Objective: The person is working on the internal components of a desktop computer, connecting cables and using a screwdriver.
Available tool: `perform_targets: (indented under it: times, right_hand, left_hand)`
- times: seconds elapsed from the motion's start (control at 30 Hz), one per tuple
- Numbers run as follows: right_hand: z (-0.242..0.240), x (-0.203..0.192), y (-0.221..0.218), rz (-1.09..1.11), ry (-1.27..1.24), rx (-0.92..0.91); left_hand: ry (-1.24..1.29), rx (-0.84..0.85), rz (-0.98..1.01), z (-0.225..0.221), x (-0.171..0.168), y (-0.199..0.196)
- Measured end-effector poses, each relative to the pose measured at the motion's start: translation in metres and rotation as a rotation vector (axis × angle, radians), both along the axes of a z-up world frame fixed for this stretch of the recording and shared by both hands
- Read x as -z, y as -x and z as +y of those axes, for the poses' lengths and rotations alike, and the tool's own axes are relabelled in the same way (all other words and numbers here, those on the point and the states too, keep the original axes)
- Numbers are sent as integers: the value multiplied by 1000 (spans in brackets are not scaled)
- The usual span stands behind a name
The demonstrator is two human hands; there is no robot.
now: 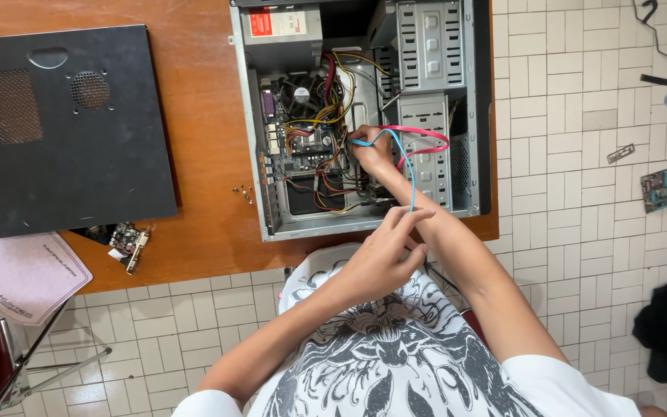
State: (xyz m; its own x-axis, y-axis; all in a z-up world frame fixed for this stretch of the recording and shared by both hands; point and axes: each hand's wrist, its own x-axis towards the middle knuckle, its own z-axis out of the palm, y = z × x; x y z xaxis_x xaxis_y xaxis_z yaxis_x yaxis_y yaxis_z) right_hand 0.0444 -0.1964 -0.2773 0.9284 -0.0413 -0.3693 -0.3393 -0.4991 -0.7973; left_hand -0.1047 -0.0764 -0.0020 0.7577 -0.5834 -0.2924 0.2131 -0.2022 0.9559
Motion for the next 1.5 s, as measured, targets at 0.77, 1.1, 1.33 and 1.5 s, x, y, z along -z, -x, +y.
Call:
perform_targets:
  times: [0.77, 1.1, 1.33, 1.5]
  right_hand:
    - [3, 7, -2, -43, 60, -163]
    - [4, -29, 0, -38, 74, -195]
    - [10, -30, 3, -28, 108, -216]
    - [15, -64, 7, 55, 293, -238]
  left_hand:
    - [-10, -54, 5, 5, -5, -5]
    - [-34, -58, -7, 7, 8, -1]
    - [-113, -145, -132, 28, 16, -7]
    - [-167, -298, -221, 51, 20, -13]
